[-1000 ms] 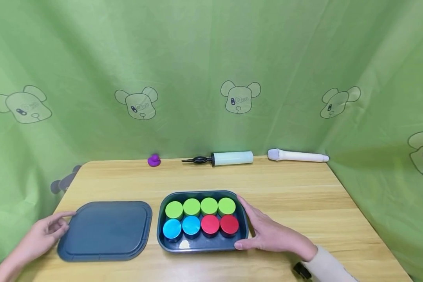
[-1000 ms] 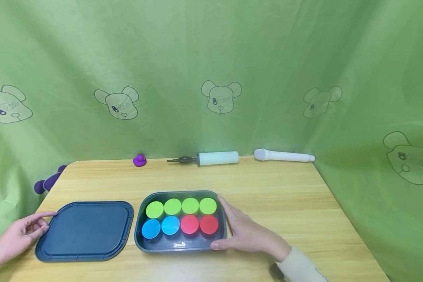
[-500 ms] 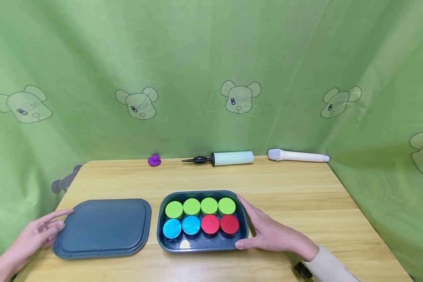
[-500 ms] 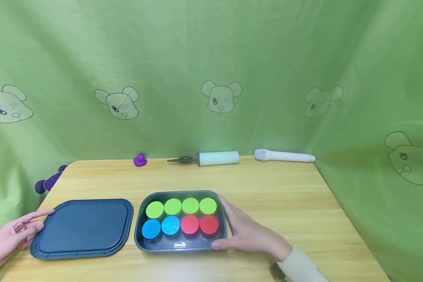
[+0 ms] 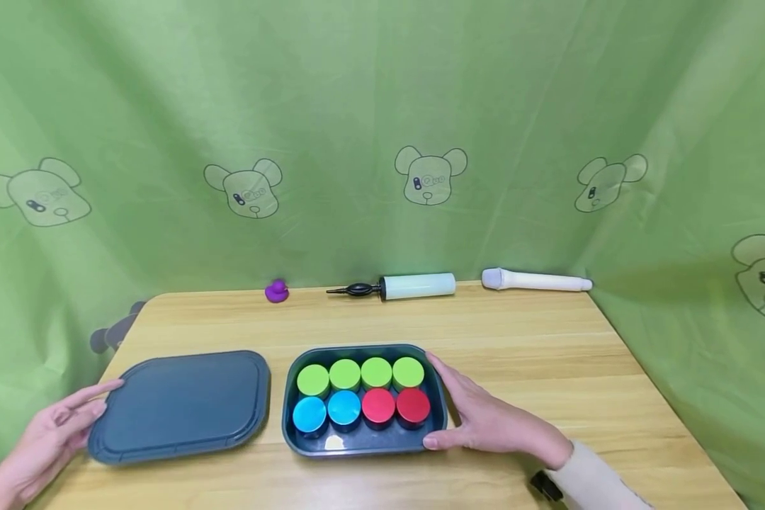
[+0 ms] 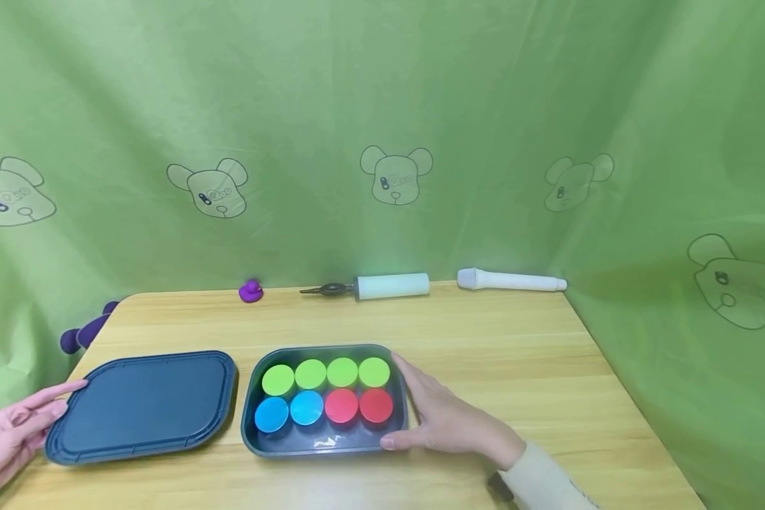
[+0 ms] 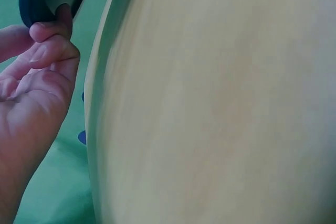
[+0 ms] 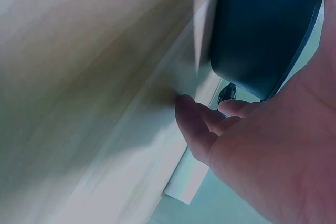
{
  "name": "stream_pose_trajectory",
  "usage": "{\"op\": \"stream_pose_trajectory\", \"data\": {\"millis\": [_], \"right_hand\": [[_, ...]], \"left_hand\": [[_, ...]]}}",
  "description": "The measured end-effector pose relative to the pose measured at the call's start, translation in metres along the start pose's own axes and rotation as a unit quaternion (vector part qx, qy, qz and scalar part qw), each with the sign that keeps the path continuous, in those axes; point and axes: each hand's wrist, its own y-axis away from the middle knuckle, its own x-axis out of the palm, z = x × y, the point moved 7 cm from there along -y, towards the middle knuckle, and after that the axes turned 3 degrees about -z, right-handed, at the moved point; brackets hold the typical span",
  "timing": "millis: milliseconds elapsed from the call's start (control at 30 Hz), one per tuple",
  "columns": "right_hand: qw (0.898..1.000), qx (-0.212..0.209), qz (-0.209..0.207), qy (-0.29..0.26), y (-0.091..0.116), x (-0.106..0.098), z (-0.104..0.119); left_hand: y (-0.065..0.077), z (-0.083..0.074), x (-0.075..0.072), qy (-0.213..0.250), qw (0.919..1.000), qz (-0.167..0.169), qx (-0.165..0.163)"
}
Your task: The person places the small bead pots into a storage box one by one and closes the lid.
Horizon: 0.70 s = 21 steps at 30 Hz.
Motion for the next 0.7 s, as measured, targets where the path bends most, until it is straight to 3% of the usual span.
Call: {"op": "stream_pose_trajectory", "data": {"millis": [133,267,533,700], "right_hand": [[1.000,0.004,0.003,-0.001,0.000,0.000,0.001],[1.000,0.006,0.003,-0.016,0.000,0.000,0.002],[0.997,0.021,-0.002,-0.077,0.000,0.001,0.003],[0.994,0.026,0.003,-0.102,0.000,0.000,0.006]], "left_hand": [[0.001,-0.004,0.002,0.050,0.9987,-0.007,0.007],[-0.001,-0.012,0.010,0.084,0.9963,0.012,0.011],[-0.006,-0.021,0.023,0.039,0.9991,-0.005,0.014],[-0.009,-0.022,0.031,0.030,0.9988,-0.034,0.018]]}}
